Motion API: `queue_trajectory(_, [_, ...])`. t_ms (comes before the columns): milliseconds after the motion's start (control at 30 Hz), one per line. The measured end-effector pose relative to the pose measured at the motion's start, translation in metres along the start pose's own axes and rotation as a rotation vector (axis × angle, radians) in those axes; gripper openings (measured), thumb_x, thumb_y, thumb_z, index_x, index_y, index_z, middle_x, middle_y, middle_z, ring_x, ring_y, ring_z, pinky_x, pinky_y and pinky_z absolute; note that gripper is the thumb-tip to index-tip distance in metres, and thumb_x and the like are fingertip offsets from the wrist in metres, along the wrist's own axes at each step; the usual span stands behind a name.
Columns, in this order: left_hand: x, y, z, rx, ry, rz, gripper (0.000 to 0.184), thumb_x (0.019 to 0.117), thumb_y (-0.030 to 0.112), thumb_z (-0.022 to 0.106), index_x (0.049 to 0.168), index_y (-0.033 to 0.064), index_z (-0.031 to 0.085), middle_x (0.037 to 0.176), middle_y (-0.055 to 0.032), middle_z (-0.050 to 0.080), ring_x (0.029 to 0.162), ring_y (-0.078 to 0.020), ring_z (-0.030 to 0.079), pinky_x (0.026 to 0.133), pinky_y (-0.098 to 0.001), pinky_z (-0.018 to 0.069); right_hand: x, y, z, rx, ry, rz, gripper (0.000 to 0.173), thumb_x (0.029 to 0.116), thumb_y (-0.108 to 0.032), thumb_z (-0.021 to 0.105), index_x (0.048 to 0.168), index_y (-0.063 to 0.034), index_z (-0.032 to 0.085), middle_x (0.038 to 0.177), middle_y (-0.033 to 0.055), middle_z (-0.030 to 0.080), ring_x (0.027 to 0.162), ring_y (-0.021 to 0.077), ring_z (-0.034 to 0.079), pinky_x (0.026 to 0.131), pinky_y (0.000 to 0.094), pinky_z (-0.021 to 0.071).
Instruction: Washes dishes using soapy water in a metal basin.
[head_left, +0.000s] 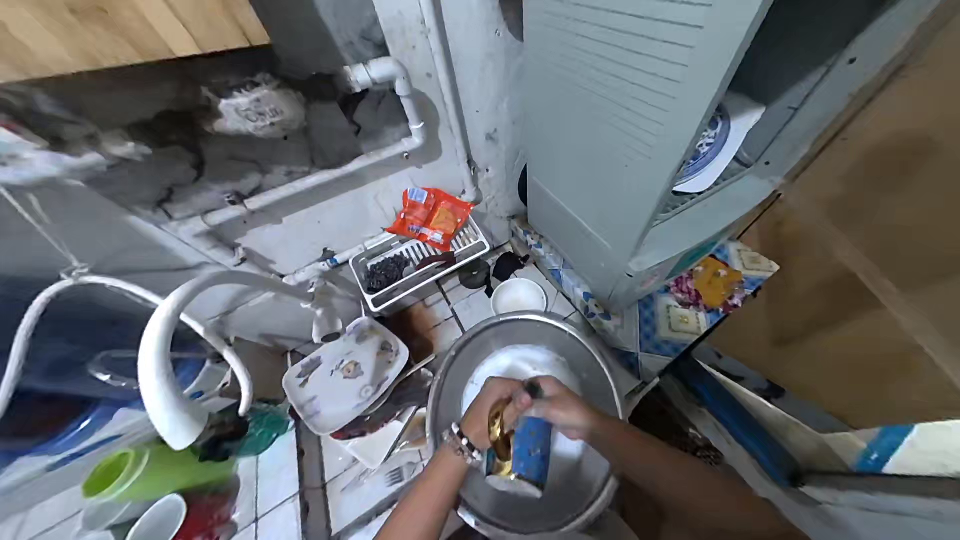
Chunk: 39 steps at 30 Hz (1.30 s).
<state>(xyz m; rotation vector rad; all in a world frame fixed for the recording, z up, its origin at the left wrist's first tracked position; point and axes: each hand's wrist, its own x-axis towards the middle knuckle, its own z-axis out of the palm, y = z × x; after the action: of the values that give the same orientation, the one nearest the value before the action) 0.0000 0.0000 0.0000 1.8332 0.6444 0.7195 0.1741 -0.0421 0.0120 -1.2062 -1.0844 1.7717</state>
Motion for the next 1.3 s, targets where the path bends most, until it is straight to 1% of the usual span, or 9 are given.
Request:
queue_trajectory(200, [-0.003, 0.014, 0.023, 0.069, 0.245, -0.377, 0.052, 0.0945, 0.049, 0.059, 0.061, 0.0096, 0.050, 0.056, 0.0090, 0.045, 0.052, 0.0012, 0.045, 0.052, -0.0217, 0.0398, 0.025, 0.014, -0.018, 0.053, 0.448, -0.084, 0.027, 0.0937, -0.017, 0.074, 0.100, 0.0063, 0.062, 0.083, 0.0076, 0.062, 0.073, 0.0111, 0.059, 0.070, 0.0310, 0.0526])
queue_trajectory(300, [0.003, 0.007, 0.018, 0.104, 0.173, -0.775, 0.037, 0.0971, 0.028, 0.071, 0.074, -0.0004, 0.063, 0.067, -0.0042, 0.060, 0.062, -0.0118, 0.057, 0.066, -0.0344, 0.0507, 0.025, 0.014, -0.037, -0.300, 0.575, -0.224, 0.033, 0.0918, -0.020, 0.077, 0.095, 0.0094, 0.062, 0.084, 0.0136, 0.060, 0.079, 0.0182, 0.058, 0.077, 0.0354, 0.0512])
queue_trajectory(500, [0.007, -0.040, 0.005, 0.030, 0.026, -1.107, 0.043, 0.1001, 0.030, 0.065, 0.116, -0.0091, 0.065, 0.116, -0.0244, 0.067, 0.108, -0.0324, 0.064, 0.099, -0.0515, 0.0489, 0.014, 0.013, -0.033, -1.138, 0.181, 0.230, 0.048, 0.1062, -0.004, 0.044, 0.154, -0.0010, 0.039, 0.143, 0.0305, 0.053, 0.133, 0.0459, 0.054, 0.107, 0.0583, 0.0460])
queue_trajectory(700, [0.003, -0.043, 0.045, -0.663, 0.274, -0.949, 0.026, 0.1064, 0.015, 0.048, 0.127, 0.0021, 0.056, 0.103, -0.0086, 0.067, 0.088, -0.0153, 0.065, 0.080, -0.0346, 0.0556, 0.012, 0.027, -0.030, -1.103, -0.063, 0.389, 0.099, 0.0910, -0.008, 0.074, 0.163, 0.0005, 0.007, 0.154, 0.0371, 0.037, 0.140, 0.0526, 0.044, 0.112, 0.0643, 0.0395])
queue_trajectory(800, [-0.001, -0.038, 0.074, -0.125, -0.053, -0.890, 0.044, 0.0957, 0.015, 0.070, 0.133, -0.0051, 0.058, 0.130, -0.0171, 0.063, 0.120, -0.0209, 0.060, 0.106, -0.0372, 0.0468, 0.022, 0.025, -0.038, -1.059, -0.042, 0.372, 0.103, 0.0885, -0.010, 0.078, 0.162, 0.0029, 0.007, 0.153, 0.0380, 0.036, 0.139, 0.0523, 0.044, 0.113, 0.0625, 0.0395])
queue_trajectory(967, [0.012, -0.037, 0.086, 0.783, -0.605, -0.909, 0.067, 0.1052, 0.053, 0.044, 0.143, -0.0014, 0.054, 0.147, -0.0263, 0.052, 0.140, -0.0435, 0.046, 0.113, -0.0644, 0.0346, 0.021, 0.015, -0.039, -1.148, 0.003, 0.416, 0.076, 0.0910, 0.000, 0.069, 0.153, 0.0104, 0.027, 0.149, 0.0337, 0.045, 0.136, 0.0463, 0.050, 0.111, 0.0572, 0.0435])
queue_trajectory(1067, [0.011, -0.039, 0.074, 0.388, -0.302, -0.874, 0.048, 0.1044, 0.027, 0.058, 0.138, -0.0065, 0.055, 0.142, -0.0248, 0.057, 0.136, -0.0336, 0.052, 0.115, -0.0508, 0.0374, 0.024, 0.015, -0.041, -1.127, 0.037, 0.427, 0.074, 0.0931, -0.006, 0.070, 0.151, 0.0122, 0.029, 0.149, 0.0335, 0.045, 0.135, 0.0458, 0.051, 0.110, 0.0578, 0.0440])
queue_trajectory(1133, [0.011, -0.037, 0.071, -0.247, 0.153, -0.860, 0.031, 0.1014, 0.005, 0.056, 0.129, -0.0086, 0.055, 0.118, -0.0162, 0.065, 0.107, -0.0180, 0.062, 0.096, -0.0334, 0.0497, 0.027, 0.015, -0.043, -1.111, 0.022, 0.437, 0.075, 0.0934, -0.007, 0.070, 0.152, 0.0117, 0.027, 0.149, 0.0333, 0.045, 0.136, 0.0456, 0.050, 0.111, 0.0584, 0.0425])
queue_trajectory(1300, [0.017, -0.042, 0.066, -0.946, 0.645, -0.732, 0.033, 0.1111, 0.022, 0.034, 0.131, 0.0034, 0.052, 0.102, -0.0085, 0.067, 0.087, -0.0157, 0.067, 0.078, -0.0330, 0.0574, 0.034, 0.025, -0.061, -0.841, -0.046, 0.280, 0.062, 0.0994, -0.012, 0.062, 0.154, 0.0032, 0.035, 0.146, 0.0295, 0.052, 0.137, 0.0417, 0.051, 0.114, 0.0568, 0.0395])
